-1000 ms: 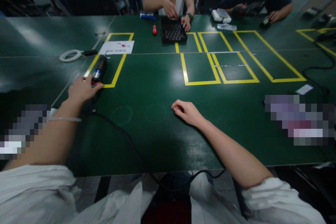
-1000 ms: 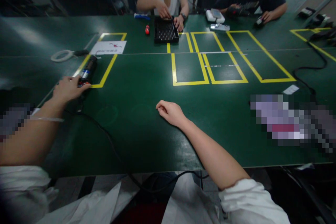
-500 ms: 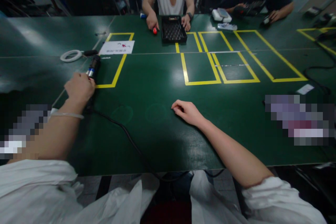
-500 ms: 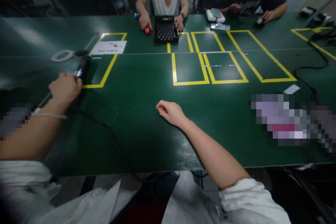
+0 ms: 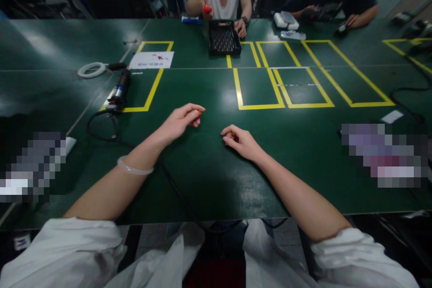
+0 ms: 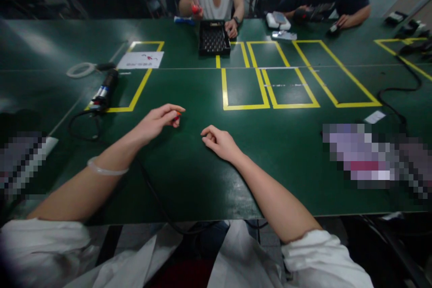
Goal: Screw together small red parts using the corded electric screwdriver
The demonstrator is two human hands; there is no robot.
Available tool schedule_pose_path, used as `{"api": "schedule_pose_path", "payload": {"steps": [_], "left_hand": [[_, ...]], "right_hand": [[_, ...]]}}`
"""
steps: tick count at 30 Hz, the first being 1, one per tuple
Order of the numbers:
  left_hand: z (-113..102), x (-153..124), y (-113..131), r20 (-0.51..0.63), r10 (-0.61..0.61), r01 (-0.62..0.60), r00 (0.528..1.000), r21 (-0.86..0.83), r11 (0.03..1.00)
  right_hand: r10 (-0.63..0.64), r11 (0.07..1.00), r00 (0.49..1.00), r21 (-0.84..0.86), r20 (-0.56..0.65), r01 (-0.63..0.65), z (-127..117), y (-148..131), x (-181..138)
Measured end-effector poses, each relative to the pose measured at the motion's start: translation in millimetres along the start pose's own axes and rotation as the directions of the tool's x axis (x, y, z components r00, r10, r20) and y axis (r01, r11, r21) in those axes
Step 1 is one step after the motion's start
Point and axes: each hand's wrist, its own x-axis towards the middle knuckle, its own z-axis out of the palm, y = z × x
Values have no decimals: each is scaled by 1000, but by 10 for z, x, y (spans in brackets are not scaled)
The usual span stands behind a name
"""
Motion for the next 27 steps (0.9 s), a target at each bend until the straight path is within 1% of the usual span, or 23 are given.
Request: {"api": "schedule_pose_path", "payload": {"steps": [1,3,5,7,9,11,15,19,23,27], "left_hand": [[151,-48,45,85,13,-9,996,-46,999],[372,-131,88,210,31,-9,977,-109,994],[503,-183,76,286,50,-7,957,-147,989],[577,-205,38,324,65,-9,944,-172,985],[619,-213,-2,325,62,5,944,-201,980],[643,-220,-32,303,41,37,952,-248,968],[654,-239,-66,263,12,78,965,-331,941],[646,-244,-87,274,12,76,962,-308,948],[653,-244,-84,264,19,56,964,-273,960],[668,-262,-58,262,3,66,965,-255,965]], "right_hand": [[2,997,1000,71,-7,-1,1,3,1],[-2,979,1000,204,-1,2,10,-3,1],[-18,957,1000,290,24,11,27,-21,-2],[-39,944,998,329,41,24,48,-41,-7],[-47,936,998,350,42,30,65,-51,-12],[-43,933,999,360,29,29,73,-47,-14],[-31,943,999,331,-30,39,68,-27,-13],[-16,962,998,270,-57,31,61,-31,-16],[-16,971,998,239,-53,28,63,-30,-18],[-24,974,999,226,-48,34,62,-14,-19]]}}
